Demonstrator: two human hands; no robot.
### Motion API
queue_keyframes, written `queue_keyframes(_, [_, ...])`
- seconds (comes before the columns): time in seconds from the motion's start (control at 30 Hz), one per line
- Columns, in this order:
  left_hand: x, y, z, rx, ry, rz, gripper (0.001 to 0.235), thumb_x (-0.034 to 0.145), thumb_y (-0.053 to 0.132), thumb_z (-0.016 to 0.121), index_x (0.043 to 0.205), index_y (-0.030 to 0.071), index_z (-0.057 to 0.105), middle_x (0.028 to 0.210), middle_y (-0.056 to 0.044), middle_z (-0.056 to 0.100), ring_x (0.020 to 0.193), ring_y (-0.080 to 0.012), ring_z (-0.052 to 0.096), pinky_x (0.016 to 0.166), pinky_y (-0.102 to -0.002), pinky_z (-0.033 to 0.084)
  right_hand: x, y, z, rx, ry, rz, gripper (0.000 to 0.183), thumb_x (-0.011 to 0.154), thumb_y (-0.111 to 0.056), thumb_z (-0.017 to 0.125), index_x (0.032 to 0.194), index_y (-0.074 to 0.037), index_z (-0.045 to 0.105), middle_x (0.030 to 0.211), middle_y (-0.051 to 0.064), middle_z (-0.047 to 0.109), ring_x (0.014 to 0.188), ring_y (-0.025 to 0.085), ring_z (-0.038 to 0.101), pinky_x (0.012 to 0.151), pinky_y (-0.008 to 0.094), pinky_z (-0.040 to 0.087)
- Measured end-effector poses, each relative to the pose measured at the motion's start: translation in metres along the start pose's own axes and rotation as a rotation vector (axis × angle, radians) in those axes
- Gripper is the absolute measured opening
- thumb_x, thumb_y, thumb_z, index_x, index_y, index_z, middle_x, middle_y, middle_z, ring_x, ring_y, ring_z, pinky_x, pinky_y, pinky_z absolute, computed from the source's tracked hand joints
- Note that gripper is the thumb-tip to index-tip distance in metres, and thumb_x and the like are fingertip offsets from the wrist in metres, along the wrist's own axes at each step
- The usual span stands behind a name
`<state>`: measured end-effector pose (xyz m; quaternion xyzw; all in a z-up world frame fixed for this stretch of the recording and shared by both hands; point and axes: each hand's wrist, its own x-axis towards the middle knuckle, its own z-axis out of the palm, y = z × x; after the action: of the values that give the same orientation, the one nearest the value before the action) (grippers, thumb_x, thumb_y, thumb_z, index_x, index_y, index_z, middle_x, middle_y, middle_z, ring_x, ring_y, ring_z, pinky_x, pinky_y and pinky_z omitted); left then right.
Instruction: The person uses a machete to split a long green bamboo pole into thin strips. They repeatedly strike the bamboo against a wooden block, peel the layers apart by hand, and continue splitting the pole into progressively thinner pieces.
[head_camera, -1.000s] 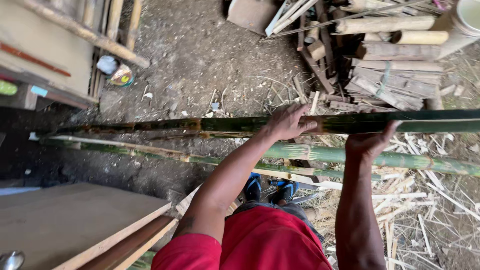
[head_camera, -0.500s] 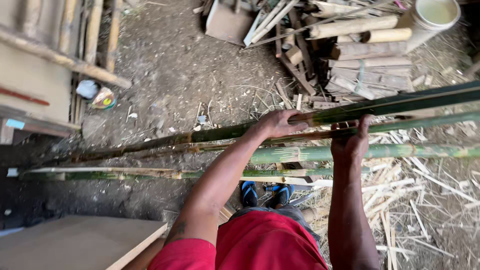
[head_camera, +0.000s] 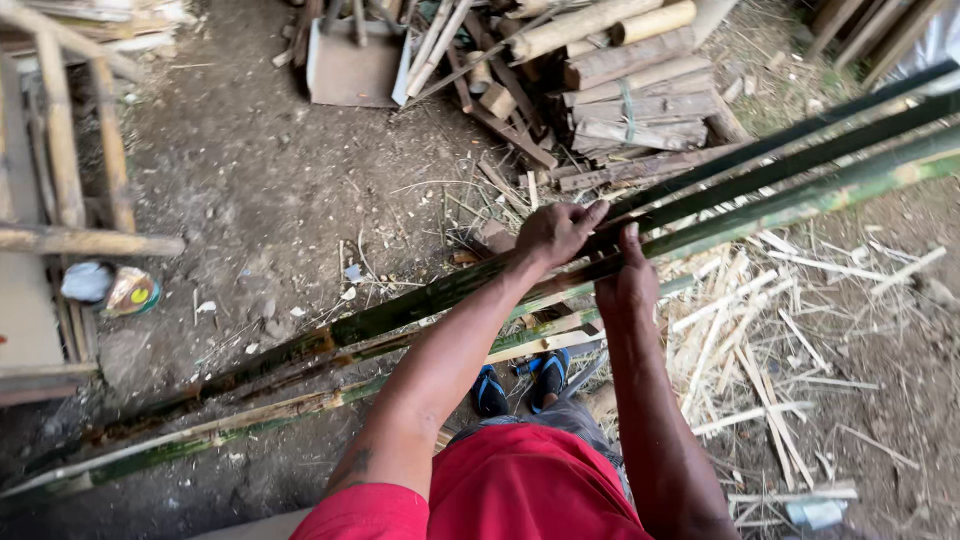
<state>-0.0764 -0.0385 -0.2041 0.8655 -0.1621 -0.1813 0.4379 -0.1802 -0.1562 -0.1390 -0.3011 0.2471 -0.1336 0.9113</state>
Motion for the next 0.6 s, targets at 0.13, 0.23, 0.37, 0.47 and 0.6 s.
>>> queue_keyframes(0.13, [-0.006,0.010,-0.018,-0.081,0.096,0.108,0.086,0.086,0.092,0.039,0.086,0.015,0.077,0.063,0.018,0.053,0.044,-0.0025,0.044,0.035,-0.026,0.031,0.000,0.008,0.009,-0.015,0.050,0.011,0.028,0.099,-0.023,0.067,0.116,-0.001,0.063,0.105,0.010,0.071,0.103,0.023,0.066,0.101,0.038,0.054])
queue_keyframes(0.23, [-0.009,0.018,-0.065,-0.106,0.137,0.147,0.089,0.076,0.091,0.034,0.125,0.025,0.066,0.046,0.010,0.038,0.036,-0.0071,0.029,0.029,-0.028,0.024,-0.006,0.024,-0.006,-0.016,-0.050,-0.018,0.020,0.098,-0.025,0.071,0.100,-0.008,0.060,0.089,0.005,0.063,0.087,0.018,0.060,0.088,0.035,0.053])
queue_keyframes(0.37, [0.012,0.037,-0.197,-0.047,0.593,0.309,0.067,0.094,0.076,0.060,0.073,0.012,0.063,0.056,0.009,0.050,0.041,-0.0030,0.042,0.033,-0.022,0.028,-0.038,0.028,-0.081,0.081,-0.349,-0.002,0.033,0.095,-0.028,0.078,0.084,-0.018,0.048,0.081,-0.004,0.048,0.073,0.011,0.045,0.062,0.025,0.039])
queue_keyframes(0.47, [0.018,0.028,-0.287,-0.099,0.729,0.275,0.071,0.097,0.081,0.050,0.063,0.018,0.050,0.051,0.006,0.045,0.039,-0.0041,0.045,0.034,-0.023,0.035,-0.059,0.026,-0.141,0.141,-0.256,-0.019,0.035,0.096,-0.025,0.079,0.081,-0.020,0.048,0.072,-0.006,0.043,0.073,0.012,0.044,0.076,0.030,0.046])
queue_keyframes(0.6, [0.006,0.027,-0.211,-0.119,0.671,0.428,0.063,0.100,0.076,0.051,0.077,0.018,0.061,0.066,0.009,0.056,0.049,-0.0024,0.054,0.033,-0.024,0.044,-0.036,0.013,-0.144,0.018,-0.211,0.017,0.031,0.096,-0.026,0.076,0.120,-0.015,0.058,0.077,-0.003,0.052,0.069,0.012,0.047,0.065,0.030,0.045])
